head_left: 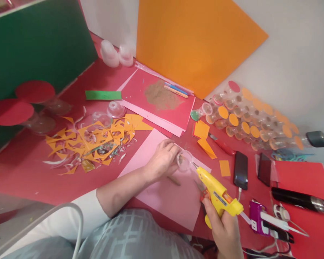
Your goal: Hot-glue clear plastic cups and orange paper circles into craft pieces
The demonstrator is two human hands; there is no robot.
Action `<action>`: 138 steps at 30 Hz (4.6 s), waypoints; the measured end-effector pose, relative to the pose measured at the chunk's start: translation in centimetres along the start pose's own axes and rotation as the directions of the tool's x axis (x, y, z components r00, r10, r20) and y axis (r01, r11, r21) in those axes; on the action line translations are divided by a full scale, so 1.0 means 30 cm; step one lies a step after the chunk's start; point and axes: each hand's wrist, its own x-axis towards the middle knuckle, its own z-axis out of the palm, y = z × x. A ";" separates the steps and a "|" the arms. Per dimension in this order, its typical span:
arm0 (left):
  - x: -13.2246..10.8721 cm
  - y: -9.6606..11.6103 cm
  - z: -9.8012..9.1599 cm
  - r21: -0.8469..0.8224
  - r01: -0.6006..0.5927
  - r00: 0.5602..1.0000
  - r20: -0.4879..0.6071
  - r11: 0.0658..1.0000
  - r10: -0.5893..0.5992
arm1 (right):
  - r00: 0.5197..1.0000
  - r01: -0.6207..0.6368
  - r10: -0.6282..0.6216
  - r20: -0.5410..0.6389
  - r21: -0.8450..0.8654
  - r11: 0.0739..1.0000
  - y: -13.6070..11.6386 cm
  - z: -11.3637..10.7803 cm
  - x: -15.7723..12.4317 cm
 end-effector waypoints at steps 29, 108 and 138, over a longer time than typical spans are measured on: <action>0.005 -0.001 -0.001 0.016 0.022 0.999 0.039 1.000 -0.023 | 0.996 0.084 -0.087 -0.029 -0.082 0.993 -0.062 0.038 0.079; 0.005 -0.008 0.008 0.041 -0.009 0.998 0.066 0.999 0.006 | 0.994 0.062 -0.064 0.088 0.026 0.998 -0.056 -0.044 0.048; 0.007 -0.005 0.007 0.025 0.007 0.999 0.052 1.000 -0.008 | 0.969 0.245 -0.246 0.013 -0.159 0.957 -0.091 -0.023 0.071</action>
